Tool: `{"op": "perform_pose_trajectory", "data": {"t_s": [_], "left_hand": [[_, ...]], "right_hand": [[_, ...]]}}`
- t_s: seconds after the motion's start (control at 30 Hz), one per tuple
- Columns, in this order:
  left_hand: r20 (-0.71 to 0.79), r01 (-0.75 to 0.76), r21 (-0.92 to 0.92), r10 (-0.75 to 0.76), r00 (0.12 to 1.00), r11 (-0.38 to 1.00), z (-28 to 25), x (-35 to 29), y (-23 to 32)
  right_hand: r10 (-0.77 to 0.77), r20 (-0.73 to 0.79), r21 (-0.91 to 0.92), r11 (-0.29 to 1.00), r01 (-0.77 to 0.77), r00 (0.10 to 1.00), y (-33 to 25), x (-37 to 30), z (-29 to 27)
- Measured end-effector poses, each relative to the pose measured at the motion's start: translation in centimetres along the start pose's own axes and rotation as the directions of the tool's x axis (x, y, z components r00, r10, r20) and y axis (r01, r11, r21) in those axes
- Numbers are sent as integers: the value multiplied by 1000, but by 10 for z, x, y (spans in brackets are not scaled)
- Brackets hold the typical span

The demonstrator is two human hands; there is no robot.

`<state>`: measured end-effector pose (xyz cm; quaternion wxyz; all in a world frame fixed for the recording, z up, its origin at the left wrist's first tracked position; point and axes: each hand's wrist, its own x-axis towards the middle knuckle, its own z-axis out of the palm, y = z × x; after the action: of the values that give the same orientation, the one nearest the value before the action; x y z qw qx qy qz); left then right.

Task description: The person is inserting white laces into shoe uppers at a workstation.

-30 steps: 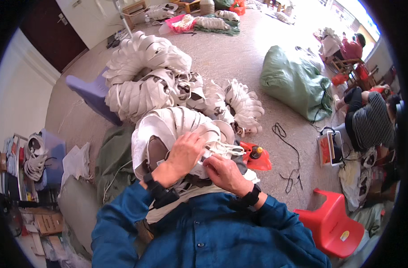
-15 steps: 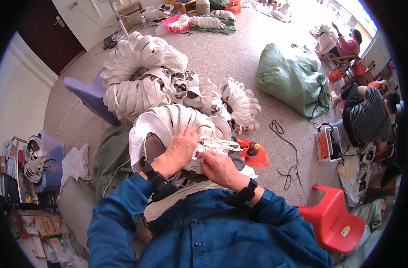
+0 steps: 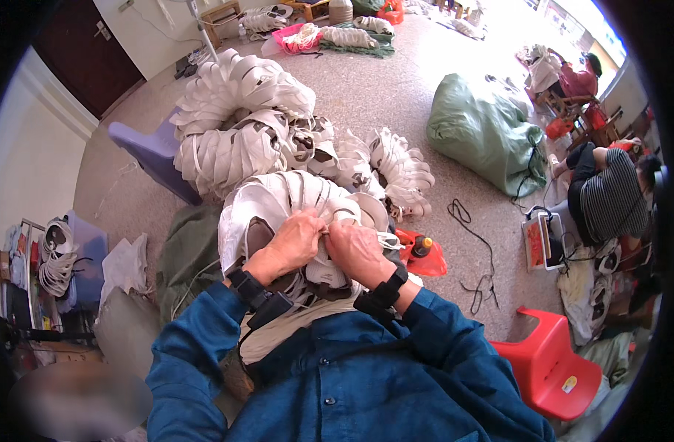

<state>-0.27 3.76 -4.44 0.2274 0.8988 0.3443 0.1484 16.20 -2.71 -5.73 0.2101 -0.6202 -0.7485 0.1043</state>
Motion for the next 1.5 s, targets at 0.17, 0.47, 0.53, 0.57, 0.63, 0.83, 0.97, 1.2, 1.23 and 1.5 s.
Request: {"op": "perform_pose_trajectory", "data": {"t_s": [0.17, 0.47, 0.53, 0.57, 0.63, 0.83, 0.97, 1.2, 1.23, 1.5], "left_hand": [[-93, 38, -79, -45, 995, 996, -2, -3, 7], [-241, 33, -44, -43, 969, 998, 7, -11, 14], [-217, 50, -29, -55, 975, 998, 6, -3, 19], [-196, 77, -14, -78, 977, 997, 7, 1, 20], [-185, 67, -44, -74, 980, 997, 7, -9, 21], [-83, -191, -66, 185, 979, 979, -18, -50, 38], [-143, -219, 64, 226, 964, 974, -6, -54, 29], [-232, -260, -45, 244, 942, 964, -25, -68, 76], [-215, -208, -88, 185, 959, 974, -32, -73, 84], [-402, -145, -198, 55, 914, 969, -65, -78, 119]], "right_hand": [[-342, 237, 316, 912, 261, 909, -10, -24, -31], [-632, 409, 784, 613, 101, 658, -33, -75, -112], [-797, 343, 888, 447, 104, 497, -53, -87, -109], [-741, 343, 877, 473, 87, 577, -51, -83, -108], [-542, 183, 808, 558, 189, 820, -43, -65, -120], [-99, -152, 850, 495, 181, 983, 4, -54, -139], [150, 58, 988, 135, -79, 987, 18, -63, -147], [340, 24, 970, 221, -104, 940, 27, -58, -134], [284, 63, 961, 242, -136, 957, 26, -56, -124], [-52, -18, 859, 510, 43, 998, -45, -54, -68]]}}
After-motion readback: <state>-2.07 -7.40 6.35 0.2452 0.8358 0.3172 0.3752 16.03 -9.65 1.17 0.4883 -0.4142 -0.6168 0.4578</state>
